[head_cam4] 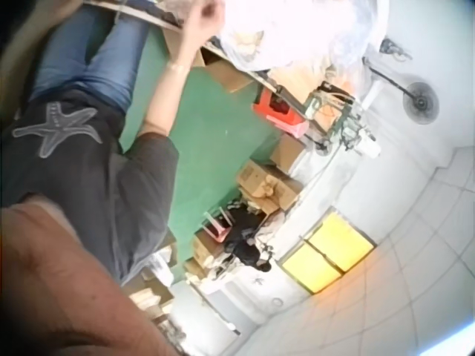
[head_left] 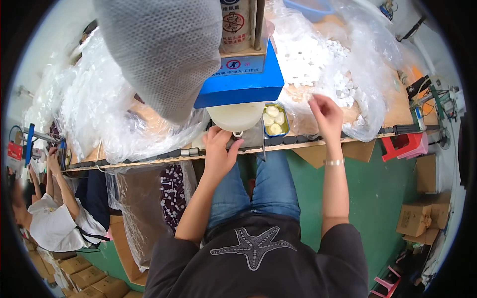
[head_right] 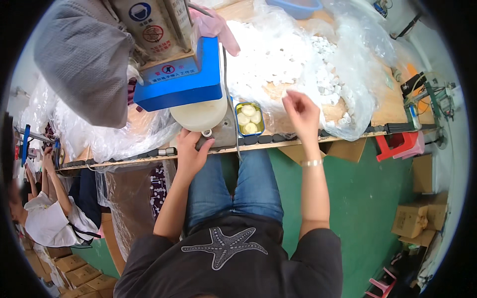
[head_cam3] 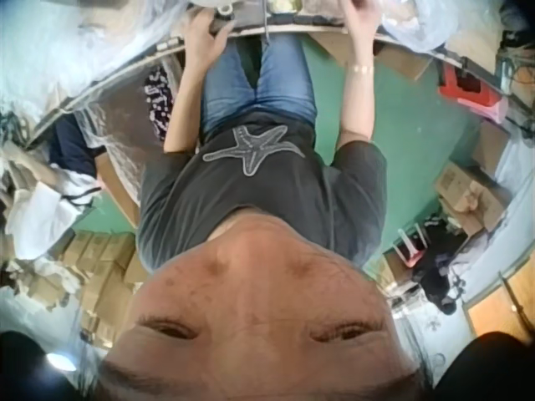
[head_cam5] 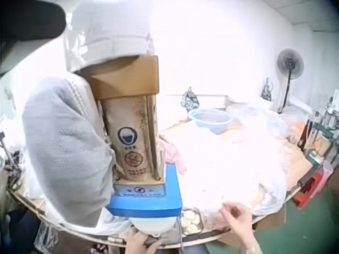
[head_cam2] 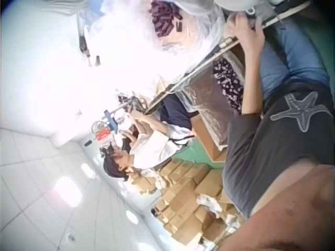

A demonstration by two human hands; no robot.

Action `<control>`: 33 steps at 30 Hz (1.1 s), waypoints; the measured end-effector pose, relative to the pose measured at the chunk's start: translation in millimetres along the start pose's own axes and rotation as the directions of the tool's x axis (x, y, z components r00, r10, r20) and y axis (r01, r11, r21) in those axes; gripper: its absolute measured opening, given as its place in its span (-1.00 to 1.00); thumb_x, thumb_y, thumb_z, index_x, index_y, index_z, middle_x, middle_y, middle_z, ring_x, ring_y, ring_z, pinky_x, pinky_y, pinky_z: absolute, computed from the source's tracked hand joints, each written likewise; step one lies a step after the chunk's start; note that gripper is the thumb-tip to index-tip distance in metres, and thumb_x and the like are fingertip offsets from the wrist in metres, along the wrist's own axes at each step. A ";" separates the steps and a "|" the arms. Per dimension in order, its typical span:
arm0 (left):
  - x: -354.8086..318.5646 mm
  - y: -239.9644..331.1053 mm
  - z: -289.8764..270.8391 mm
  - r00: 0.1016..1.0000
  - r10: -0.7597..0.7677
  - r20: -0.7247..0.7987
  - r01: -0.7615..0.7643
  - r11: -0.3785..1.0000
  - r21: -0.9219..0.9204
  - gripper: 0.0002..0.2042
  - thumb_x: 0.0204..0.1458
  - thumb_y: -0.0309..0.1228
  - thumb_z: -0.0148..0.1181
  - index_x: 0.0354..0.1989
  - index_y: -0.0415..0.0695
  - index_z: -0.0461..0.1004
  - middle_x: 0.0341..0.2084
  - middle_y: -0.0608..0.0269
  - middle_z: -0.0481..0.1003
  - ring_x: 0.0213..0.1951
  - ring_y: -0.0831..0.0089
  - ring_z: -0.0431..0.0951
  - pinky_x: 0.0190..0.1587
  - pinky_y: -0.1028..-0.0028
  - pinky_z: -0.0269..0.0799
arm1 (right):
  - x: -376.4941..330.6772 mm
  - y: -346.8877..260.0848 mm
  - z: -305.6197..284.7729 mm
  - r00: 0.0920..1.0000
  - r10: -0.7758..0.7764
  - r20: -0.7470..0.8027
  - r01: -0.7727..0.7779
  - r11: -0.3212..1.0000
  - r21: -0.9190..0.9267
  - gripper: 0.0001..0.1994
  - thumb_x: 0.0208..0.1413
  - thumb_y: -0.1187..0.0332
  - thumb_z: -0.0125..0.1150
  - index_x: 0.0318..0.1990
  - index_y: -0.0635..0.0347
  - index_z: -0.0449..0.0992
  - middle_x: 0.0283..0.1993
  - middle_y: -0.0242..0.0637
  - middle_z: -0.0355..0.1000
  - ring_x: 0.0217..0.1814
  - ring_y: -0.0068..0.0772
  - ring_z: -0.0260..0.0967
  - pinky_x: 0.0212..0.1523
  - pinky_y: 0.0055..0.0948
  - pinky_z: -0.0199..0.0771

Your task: Assembling small plastic components by inserting white pieces into purple caps using a manual press.

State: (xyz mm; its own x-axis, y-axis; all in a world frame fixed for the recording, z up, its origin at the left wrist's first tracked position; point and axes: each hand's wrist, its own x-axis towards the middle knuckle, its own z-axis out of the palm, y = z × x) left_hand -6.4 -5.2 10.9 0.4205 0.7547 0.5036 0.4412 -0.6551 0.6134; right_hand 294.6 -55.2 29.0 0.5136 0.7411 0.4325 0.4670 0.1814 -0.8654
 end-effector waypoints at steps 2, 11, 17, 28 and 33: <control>5.5 -5.4 7.8 0.999 0.029 -0.014 -0.029 0.999 -0.045 -0.72 -0.13 -0.50 0.33 -0.18 -0.17 0.52 -0.29 0.18 0.52 -0.14 0.20 0.41 -0.13 0.33 0.26 | 35.1 10.0 1.7 0.992 -0.111 0.059 0.120 0.972 -0.200 -0.79 0.00 0.53 0.29 -0.17 0.29 0.56 -0.40 -0.31 0.52 -0.50 -0.54 0.35 -0.46 -0.57 0.35; -48.3 -15.2 -49.9 0.980 -0.166 -0.107 0.133 0.955 -0.265 -0.81 -0.07 -0.46 0.28 -0.27 -0.23 0.52 -0.45 0.15 0.51 -0.39 0.31 0.50 -0.25 0.41 0.39 | 91.6 46.3 48.3 0.771 -0.348 0.532 0.634 0.489 -0.599 -0.70 -0.21 0.20 0.38 -0.31 0.14 0.55 -0.29 -0.15 0.52 -0.17 -0.13 0.46 -0.14 -0.27 0.50; -189.0 -63.2 -129.1 0.685 -0.716 0.139 0.564 0.641 0.521 -0.81 -0.17 -0.31 0.27 -0.44 -0.17 0.55 -0.44 -0.02 0.55 -0.30 0.05 0.56 -0.24 0.15 0.47 | 72.5 27.1 44.5 0.790 -0.461 0.405 0.601 0.715 -0.357 -0.71 -0.02 0.19 0.33 -0.31 0.26 0.54 -0.38 -0.12 0.50 -0.31 -0.21 0.43 -0.25 -0.31 0.48; -248.7 -70.2 -134.0 0.397 -0.877 -0.270 0.867 0.262 0.424 -0.67 -0.13 -0.19 0.28 -0.27 -0.16 0.62 -0.23 0.03 0.58 -0.05 0.11 0.51 -0.07 0.20 0.41 | 2.7 27.2 26.0 0.880 -0.250 0.404 0.261 0.965 0.029 -0.69 0.17 0.24 0.23 -0.15 0.38 0.49 -0.22 -0.07 0.48 -0.21 -0.26 0.41 -0.13 -0.32 0.43; -194.0 -79.4 -132.3 0.618 -0.699 -0.360 0.781 0.493 0.382 -0.72 -0.13 -0.20 0.31 -0.37 -0.17 0.61 -0.44 -0.02 0.58 -0.27 0.05 0.60 -0.17 0.14 0.47 | -4.3 38.3 11.6 0.909 -0.158 0.386 0.136 0.987 0.085 -0.67 0.17 0.25 0.23 -0.09 0.36 0.46 -0.18 -0.11 0.50 -0.22 -0.32 0.41 -0.18 -0.40 0.43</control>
State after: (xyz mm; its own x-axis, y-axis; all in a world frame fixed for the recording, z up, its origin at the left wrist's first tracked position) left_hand -227.9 -94.8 -55.0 -0.3345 0.9369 0.1015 0.8490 0.2529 0.4639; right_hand 301.9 -44.0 -8.9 0.1156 0.8943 0.4323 0.4699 0.3342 -0.8170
